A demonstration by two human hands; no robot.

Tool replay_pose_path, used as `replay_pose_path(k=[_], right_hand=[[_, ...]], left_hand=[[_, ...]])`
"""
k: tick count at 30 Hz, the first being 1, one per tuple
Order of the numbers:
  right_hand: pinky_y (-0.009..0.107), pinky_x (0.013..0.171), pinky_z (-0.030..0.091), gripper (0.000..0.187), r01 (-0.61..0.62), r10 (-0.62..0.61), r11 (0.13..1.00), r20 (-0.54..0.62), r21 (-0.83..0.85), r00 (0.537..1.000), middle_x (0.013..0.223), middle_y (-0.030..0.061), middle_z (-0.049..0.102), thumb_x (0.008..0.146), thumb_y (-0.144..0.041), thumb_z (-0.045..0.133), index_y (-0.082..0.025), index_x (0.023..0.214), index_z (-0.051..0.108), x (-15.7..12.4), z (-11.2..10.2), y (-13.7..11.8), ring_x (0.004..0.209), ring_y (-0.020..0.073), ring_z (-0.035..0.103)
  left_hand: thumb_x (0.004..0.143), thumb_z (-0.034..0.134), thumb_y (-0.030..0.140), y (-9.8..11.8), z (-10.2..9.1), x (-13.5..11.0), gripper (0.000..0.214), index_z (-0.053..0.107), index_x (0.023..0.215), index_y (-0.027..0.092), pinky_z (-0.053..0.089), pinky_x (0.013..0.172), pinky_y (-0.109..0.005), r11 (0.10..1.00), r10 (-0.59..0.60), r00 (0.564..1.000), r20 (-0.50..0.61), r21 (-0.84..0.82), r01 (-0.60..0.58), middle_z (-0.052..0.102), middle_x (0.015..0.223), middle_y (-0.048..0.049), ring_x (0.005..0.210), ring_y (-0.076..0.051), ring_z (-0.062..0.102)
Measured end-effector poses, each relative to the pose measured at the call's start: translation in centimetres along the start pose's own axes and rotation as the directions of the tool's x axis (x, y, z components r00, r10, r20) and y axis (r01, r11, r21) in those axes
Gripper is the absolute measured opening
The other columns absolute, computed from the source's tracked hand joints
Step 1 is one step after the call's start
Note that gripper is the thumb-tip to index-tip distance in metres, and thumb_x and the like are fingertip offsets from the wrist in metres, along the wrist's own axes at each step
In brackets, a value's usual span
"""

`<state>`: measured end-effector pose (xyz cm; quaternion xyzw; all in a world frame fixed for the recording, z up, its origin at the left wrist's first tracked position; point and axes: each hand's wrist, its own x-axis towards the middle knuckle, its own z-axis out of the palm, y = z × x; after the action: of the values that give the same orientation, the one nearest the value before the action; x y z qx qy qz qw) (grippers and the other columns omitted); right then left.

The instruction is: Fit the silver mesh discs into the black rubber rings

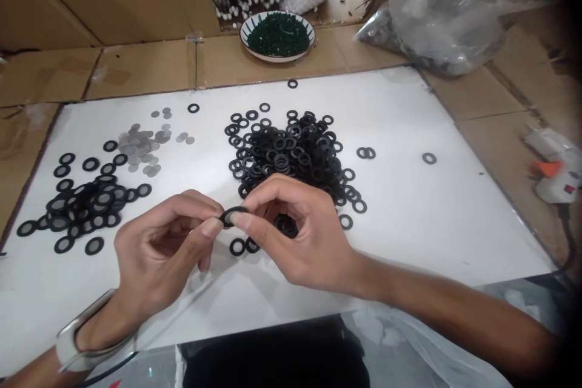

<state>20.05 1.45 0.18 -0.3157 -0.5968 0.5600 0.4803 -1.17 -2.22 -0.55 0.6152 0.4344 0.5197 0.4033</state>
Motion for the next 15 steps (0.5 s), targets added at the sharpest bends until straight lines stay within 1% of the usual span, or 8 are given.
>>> replay_pose_path(k=[6,11,15], right_hand=[[0.024,0.062,0.055,0.015,0.045,-0.042,0.997,0.043,-0.059,0.998,0.092,0.0007,0.074,0.095,-0.025,0.091,-0.016,0.094,0.078,0.2,-0.48,-0.11,0.076,0.0103,0.068],[0.023,0.063,0.055,0.013,0.072,-0.068,0.994,0.058,-0.081,0.996,0.09,0.001,0.074,0.092,-0.015,0.091,-0.013,0.094,0.079,0.29,-0.81,0.05,0.076,0.0098,0.068],[0.022,0.063,0.054,0.013,0.088,-0.082,0.991,0.063,-0.1,0.995,0.09,0.0021,0.074,0.09,-0.011,0.091,-0.011,0.094,0.079,0.28,-0.93,0.1,0.076,0.0101,0.068]], left_hand=[[0.102,0.075,0.011,-0.2,0.06,0.08,0.007,0.079,0.102,0.016,0.05,0.037,-0.017,1.0,0.005,1.0,0.003,-0.006,-0.005,0.073,0.095,-0.0035,0.048,-0.005,0.061],[0.102,0.076,0.011,-0.26,0.13,-0.06,0.006,0.079,0.102,0.016,0.05,0.038,-0.017,1.0,-0.022,1.0,-0.01,-0.01,0.022,0.073,0.095,-0.0032,0.048,-0.005,0.061],[0.101,0.077,0.011,-0.35,0.06,-0.26,0.006,0.079,0.101,0.017,0.049,0.037,-0.017,1.0,-0.027,1.0,-0.005,0.015,0.027,0.072,0.095,-0.0028,0.048,-0.004,0.06]])
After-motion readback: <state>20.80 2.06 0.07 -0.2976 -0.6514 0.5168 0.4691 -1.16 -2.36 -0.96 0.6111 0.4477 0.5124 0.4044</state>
